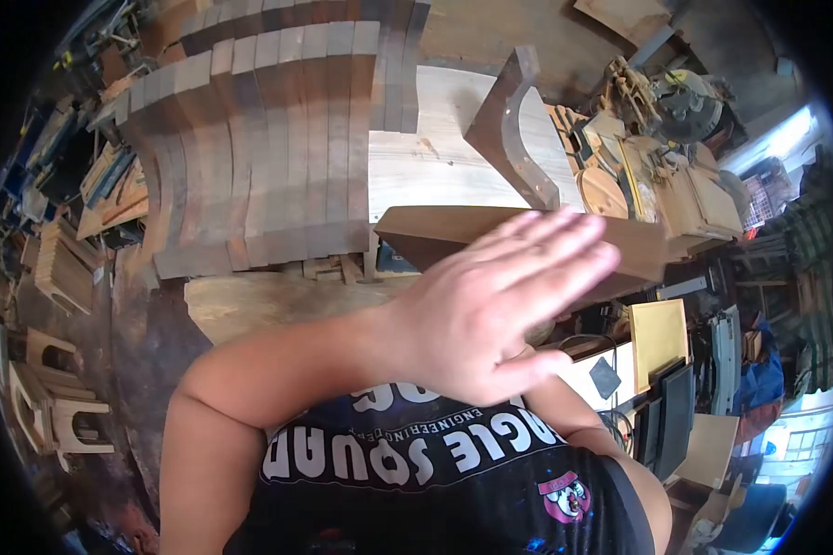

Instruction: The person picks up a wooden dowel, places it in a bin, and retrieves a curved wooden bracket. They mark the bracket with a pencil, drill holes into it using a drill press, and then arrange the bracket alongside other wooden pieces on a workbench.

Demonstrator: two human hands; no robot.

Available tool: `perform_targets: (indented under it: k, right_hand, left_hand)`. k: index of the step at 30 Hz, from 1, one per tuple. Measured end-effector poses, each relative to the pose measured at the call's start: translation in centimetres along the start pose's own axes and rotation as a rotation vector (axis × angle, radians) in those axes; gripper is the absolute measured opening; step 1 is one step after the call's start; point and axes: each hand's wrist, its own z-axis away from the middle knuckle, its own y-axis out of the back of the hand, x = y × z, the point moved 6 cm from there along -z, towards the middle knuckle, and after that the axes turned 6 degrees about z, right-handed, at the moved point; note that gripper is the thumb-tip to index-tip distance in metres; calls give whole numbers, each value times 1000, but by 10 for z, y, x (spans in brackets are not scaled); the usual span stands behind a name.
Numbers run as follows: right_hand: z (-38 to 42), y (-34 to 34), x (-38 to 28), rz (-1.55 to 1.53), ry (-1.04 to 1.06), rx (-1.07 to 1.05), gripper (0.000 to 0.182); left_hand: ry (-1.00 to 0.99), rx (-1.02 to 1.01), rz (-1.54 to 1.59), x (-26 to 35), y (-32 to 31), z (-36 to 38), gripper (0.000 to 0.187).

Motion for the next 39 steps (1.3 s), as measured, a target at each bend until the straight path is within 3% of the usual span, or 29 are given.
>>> perform_targets:
  k: [1, 2, 3, 4, 6, 8, 10, 11, 13, 14, 15, 16, 17, 19, 21, 22, 25, 27, 28, 29, 31, 33, 36, 37, 38, 39]
  right_hand:
    - [-3, -8, 10, -87, -27, -139, 57]
    - [-1, 3, 6, 44, 41, 10, 58]
    - [4, 12, 1, 171, 103, 159, 58]
    - [7, 11, 7, 225, -40, 36, 60]
    - [-1, 38, -18, 124, -9, 13, 58]
    - [-5, 61, -25, 62, -79, -95, 56]
    - [-21, 91, -43, -172, -218, -305, 53]
    - [-34, 109, -59, -284, -243, -412, 55]
    - [-62, 145, -77, -211, -219, -490, 54]
    - [-79, 157, -66, -104, 48, -323, 52]
    - [-96, 186, -77, -73, -272, -359, 52]
    - [-115, 216, -85, -138, -288, -94, 51]
    - [-129, 244, -69, 54, -175, 269, 48]
    - [-140, 283, -68, -332, -98, 715, 62]
    - [-147, 278, -85, -525, -50, 949, 73]
    - [-157, 256, -105, -587, -8, 916, 86]
    - [-191, 163, -180, -111, 134, 754, 118]
    - [-180, 117, -223, -11, 275, 737, 120]
    - [-175, 96, -235, -63, 317, 629, 119]
    - [-168, 77, -246, -117, 358, 516, 117]
    - [-142, 55, -254, -178, 434, 332, 112]
    - [-124, 44, -245, -265, 366, -184, 101]
    - [-141, 36, -210, -362, 178, -280, 93]
    - [-161, 49, -200, -507, 64, -109, 92]
    - [-184, 71, -201, -816, 62, 177, 90]
    - [-210, 89, -204, -1010, 33, 311, 91]
  left_hand:
    - [-74, -28, 73, 11, 7, -10, 77]
    - [-140, -39, 80, 19, 16, -16, 75]
    - [-62, -25, 84, 23, 39, -16, 76]
    - [-25, 98, 79, 5, 58, -9, 80]
    - [50, 346, 85, -31, 98, 6, 88]
    - [442, 349, 93, -95, 117, 42, 94]
    - [865, 168, 397, -160, 93, 95, 92]
    - [782, 121, 499, -148, 72, 90, 80]
    - [880, 442, 427, -155, 68, 92, 67]
    - [893, 535, 503, -155, 68, 93, 62]
    - [904, 636, 579, -155, 72, 94, 59]
    - [919, 706, 589, -157, 77, 95, 62]
    - [933, 762, 646, -152, 76, 91, 62]
    - [943, 902, 745, -138, 84, 86, 65]
    - [917, 969, 792, -138, 88, 82, 66]
    - [888, 999, 818, -139, 88, 81, 66]
    - [863, 1104, 811, -125, 77, 71, 65]
    - [873, 1203, 833, -123, 71, 72, 64]
    - [672, 1120, 838, -123, 79, 71, 65]
    - [637, 1051, 882, -141, 94, 85, 67]
    - [763, 1322, 844, -100, 94, 77, 68]
    - [684, 1394, 818, -101, 117, 96, 66]
    - [631, 1536, 627, -85, 132, 112, 67]
    - [643, 1581, 535, -77, 129, 119, 67]
    - [631, 1622, 450, -73, 126, 129, 68]
    - [616, 1647, 372, -74, 121, 136, 68]
